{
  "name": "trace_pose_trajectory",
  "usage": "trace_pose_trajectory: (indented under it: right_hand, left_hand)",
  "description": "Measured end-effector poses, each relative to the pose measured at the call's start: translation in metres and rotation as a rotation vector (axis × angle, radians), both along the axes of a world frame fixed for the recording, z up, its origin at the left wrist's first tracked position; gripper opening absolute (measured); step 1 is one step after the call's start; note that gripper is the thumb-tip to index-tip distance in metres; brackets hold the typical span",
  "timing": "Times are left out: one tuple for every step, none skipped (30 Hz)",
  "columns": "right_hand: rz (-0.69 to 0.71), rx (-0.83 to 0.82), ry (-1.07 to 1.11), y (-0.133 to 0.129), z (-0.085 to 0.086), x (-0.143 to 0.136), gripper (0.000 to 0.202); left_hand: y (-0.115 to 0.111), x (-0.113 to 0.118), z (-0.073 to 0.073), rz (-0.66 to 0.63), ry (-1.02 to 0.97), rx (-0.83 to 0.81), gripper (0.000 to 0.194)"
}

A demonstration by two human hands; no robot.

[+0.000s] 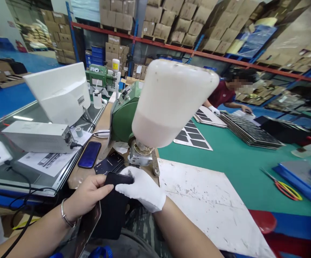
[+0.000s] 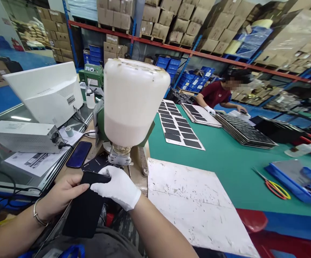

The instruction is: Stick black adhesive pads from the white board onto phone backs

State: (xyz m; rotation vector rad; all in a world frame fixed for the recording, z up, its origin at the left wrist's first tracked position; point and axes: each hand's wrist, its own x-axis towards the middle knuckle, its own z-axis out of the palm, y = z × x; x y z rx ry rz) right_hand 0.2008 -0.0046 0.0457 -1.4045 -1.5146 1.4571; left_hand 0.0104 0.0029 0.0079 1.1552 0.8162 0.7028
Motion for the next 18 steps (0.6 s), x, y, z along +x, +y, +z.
trace_pose_trajectory:
  right_hand:
    - [-0.036, -0.007, 0.052, -0.003, -0.004, 0.006, 0.028]
    - [-0.079, -0.016, 0.123, -0.007, -0.008, 0.012, 0.03]
    - [-0.123, -0.028, 0.204, -0.01, -0.012, 0.018, 0.033]
    - [-0.164, -0.041, 0.287, -0.014, -0.015, 0.024, 0.035]
    - [-0.195, -0.057, 0.362, -0.018, -0.017, 0.029, 0.035]
    - [-0.21, -0.079, 0.426, -0.023, -0.018, 0.035, 0.036]
    - [-0.214, -0.101, 0.48, -0.027, -0.018, 0.039, 0.035]
    - [-0.21, -0.122, 0.526, -0.031, -0.018, 0.043, 0.035]
    - [-0.206, -0.137, 0.561, -0.035, -0.016, 0.046, 0.035]
    - [-0.207, -0.145, 0.582, -0.038, -0.015, 0.049, 0.035]
    - [-0.213, -0.149, 0.59, -0.04, -0.013, 0.05, 0.035]
    - [-0.221, -0.152, 0.591, -0.041, -0.011, 0.05, 0.035]
    - [-0.225, -0.156, 0.59, -0.041, -0.009, 0.049, 0.036]
    - [-0.222, -0.163, 0.59, -0.041, -0.007, 0.046, 0.038]
    - [-0.212, -0.167, 0.591, -0.039, -0.005, 0.043, 0.039]
    - [-0.199, -0.169, 0.588, -0.037, -0.003, 0.038, 0.04]
    - [-0.183, -0.165, 0.583, -0.034, -0.002, 0.032, 0.041]
    - [-0.162, -0.159, 0.576, -0.03, 0.0, 0.025, 0.041]
  left_hand:
    - [0.001, 0.007, -0.001, -0.004, -0.017, -0.007, 0.024]
    - [0.002, 0.016, 0.0, -0.005, -0.038, -0.017, 0.024]
    - [0.003, 0.024, 0.001, -0.001, -0.062, -0.031, 0.024]
    - [0.005, 0.034, 0.003, 0.002, -0.089, -0.049, 0.024]
    - [0.006, 0.043, 0.006, 0.004, -0.113, -0.074, 0.023]
    - [0.007, 0.052, 0.008, 0.001, -0.135, -0.105, 0.022]
    - [0.008, 0.061, 0.01, -0.002, -0.155, -0.143, 0.02]
    - [0.008, 0.07, 0.013, -0.003, -0.174, -0.188, 0.018]
    - [0.009, 0.077, 0.014, -0.001, -0.191, -0.229, 0.016]
    - [0.009, 0.082, 0.016, 0.002, -0.208, -0.263, 0.016]
    - [0.008, 0.086, 0.017, 0.006, -0.225, -0.288, 0.016]
    - [0.008, 0.088, 0.018, 0.011, -0.239, -0.306, 0.016]
    - [0.007, 0.087, 0.018, 0.02, -0.245, -0.319, 0.018]
    - [0.007, 0.085, 0.018, 0.031, -0.248, -0.328, 0.02]
    - [0.008, 0.08, 0.017, 0.043, -0.249, -0.339, 0.022]
    - [0.008, 0.074, 0.016, 0.059, -0.25, -0.349, 0.026]
    - [0.01, 0.066, 0.014, 0.081, -0.249, -0.354, 0.029]
    - [0.012, 0.057, 0.01, 0.112, -0.243, -0.355, 0.033]
